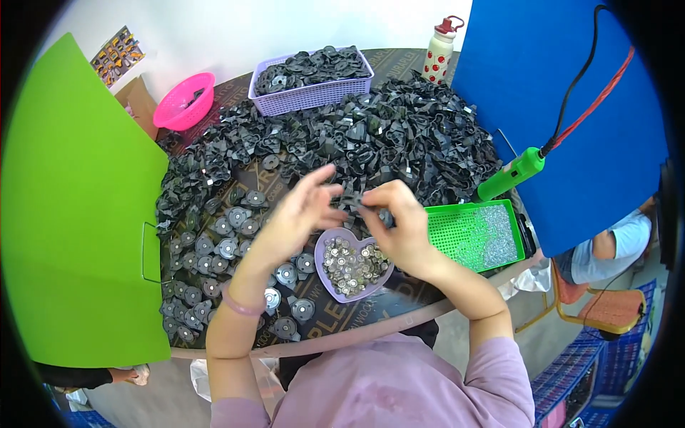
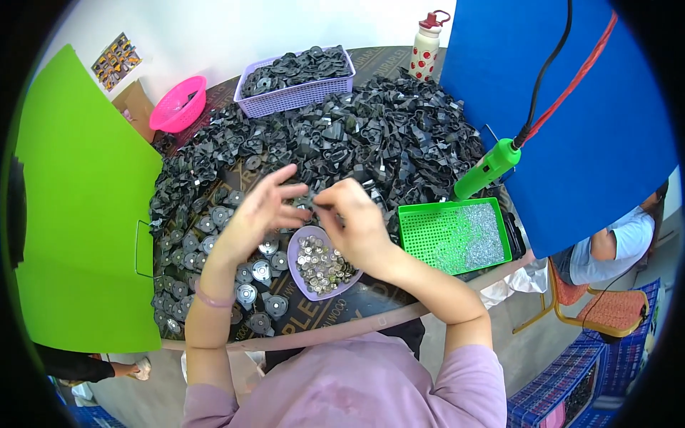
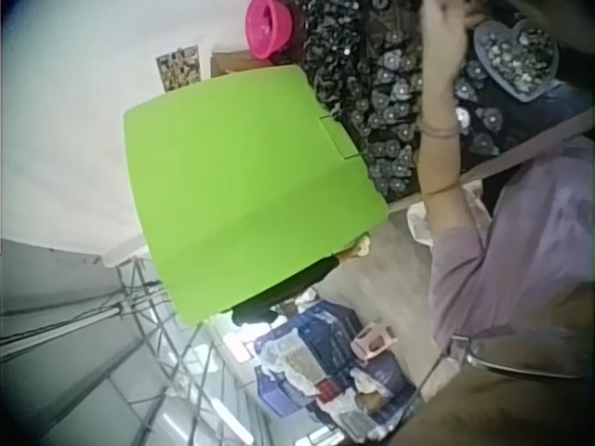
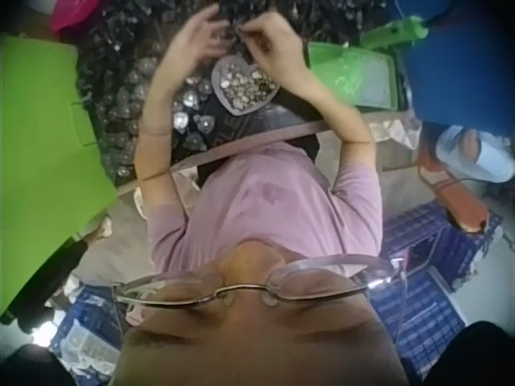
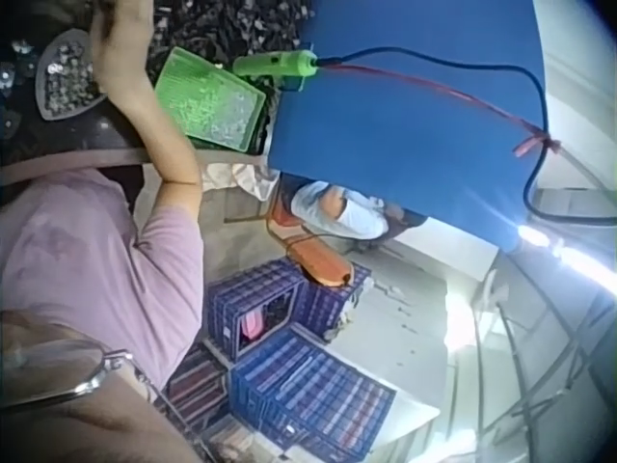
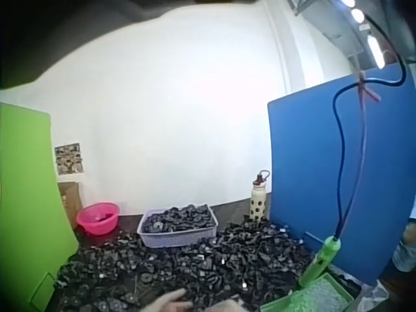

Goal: Assembling small metal components into black plastic toy bases.

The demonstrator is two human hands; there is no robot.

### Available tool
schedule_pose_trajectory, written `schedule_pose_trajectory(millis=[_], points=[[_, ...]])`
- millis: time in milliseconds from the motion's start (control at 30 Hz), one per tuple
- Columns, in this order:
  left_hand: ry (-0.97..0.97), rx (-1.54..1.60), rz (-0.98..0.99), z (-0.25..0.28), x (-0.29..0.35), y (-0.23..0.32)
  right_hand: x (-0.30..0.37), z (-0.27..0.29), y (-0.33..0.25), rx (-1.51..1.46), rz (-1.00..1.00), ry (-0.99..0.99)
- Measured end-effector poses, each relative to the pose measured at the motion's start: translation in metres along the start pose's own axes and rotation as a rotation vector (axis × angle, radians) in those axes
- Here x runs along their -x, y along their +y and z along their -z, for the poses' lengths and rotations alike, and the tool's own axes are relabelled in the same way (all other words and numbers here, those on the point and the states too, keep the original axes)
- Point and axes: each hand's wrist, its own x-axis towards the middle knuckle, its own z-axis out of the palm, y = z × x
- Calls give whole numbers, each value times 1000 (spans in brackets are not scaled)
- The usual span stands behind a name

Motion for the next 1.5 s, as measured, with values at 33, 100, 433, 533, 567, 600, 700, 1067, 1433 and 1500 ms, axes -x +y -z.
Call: schedule_pose_trajectory(millis=[33, 100, 433, 533, 567, 600, 700, 1067, 1433, 1500], points=[[-113, 185, -74, -9, 10, -7, 2, -8, -1, 34, 139, 45], [8, 223, -74, -28, 27, -10, 1, -19, -13, 9, 239, -112], [80, 930, 9, 27, 48, -33, 17, -2, 18, 113, 74, -625], [62, 1103, 47, 34, 51, -42, 36, -16, 27, 263, 154, -705], [63, 1105, 46, 35, 52, -46, 39, -21, 29, 263, 155, -708], [-9, 1179, 57, 37, 52, -52, 40, -27, 30, 315, 205, -695], [-52, 1229, 84, 45, 56, -60, 40, -41, 25, 398, 275, -672], [369, 1160, 50, 60, 64, -29, -4, -38, 34, 76, -90, -571], [376, 216, 7, 51, 64, -38, -34, -99, 46, 391, 169, -1112], [457, -397, -116, 48, 61, -47, -35, -93, 44, 221, 66, -797]])
